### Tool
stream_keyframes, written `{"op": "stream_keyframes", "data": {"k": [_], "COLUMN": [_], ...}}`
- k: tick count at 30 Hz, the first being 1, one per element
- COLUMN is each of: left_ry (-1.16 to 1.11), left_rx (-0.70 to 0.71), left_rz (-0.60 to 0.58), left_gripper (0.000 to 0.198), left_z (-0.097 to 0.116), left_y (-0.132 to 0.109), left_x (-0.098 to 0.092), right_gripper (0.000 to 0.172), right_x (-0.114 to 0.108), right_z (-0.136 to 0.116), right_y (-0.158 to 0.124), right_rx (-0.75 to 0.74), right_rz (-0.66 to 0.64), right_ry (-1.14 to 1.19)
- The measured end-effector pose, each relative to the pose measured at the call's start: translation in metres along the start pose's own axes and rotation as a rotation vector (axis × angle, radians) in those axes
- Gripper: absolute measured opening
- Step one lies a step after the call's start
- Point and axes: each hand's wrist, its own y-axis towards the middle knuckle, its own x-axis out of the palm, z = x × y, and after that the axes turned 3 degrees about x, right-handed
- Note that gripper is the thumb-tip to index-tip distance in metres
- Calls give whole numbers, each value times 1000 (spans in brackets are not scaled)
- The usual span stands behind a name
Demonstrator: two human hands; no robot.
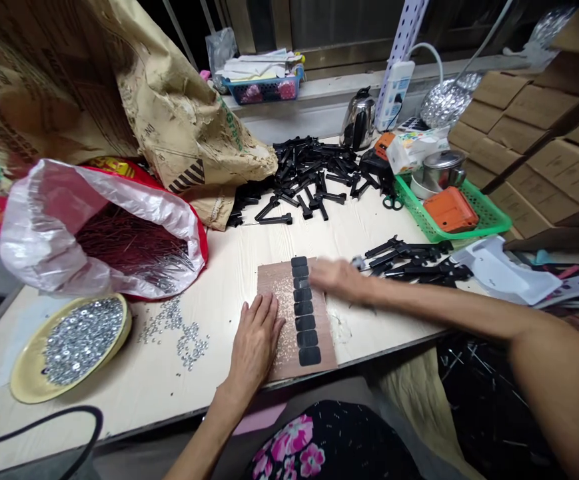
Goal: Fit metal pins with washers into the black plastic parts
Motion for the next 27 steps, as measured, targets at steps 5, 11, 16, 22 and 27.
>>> {"op": "stream_keyframes", "data": {"k": [5, 11, 16, 22, 27], "left_ry": [-9, -46, -43, -43, 30], "left_rx": [-10, -16, -17, -9, 30], "left_rz": [-1, 8, 4, 39, 109], "left_gripper": [40, 40, 40, 39, 38], "left_z": [1, 1, 2, 0, -6], "left_y": [0, -1, 0, -2, -5], "left_x": [-1, 0, 0, 2, 9], "right_gripper": [32, 31, 28, 25, 23], "right_x": [-1, 5, 10, 5, 0], "right_z": [13, 14, 1, -11, -13], "right_y": [11, 4, -8, -18, -5], "right_rx": [-92, -322, -237, -465, -172], "right_rz": [-93, -101, -62, -182, -59], "right_ry": [-59, -271, -269, -245, -228]}}
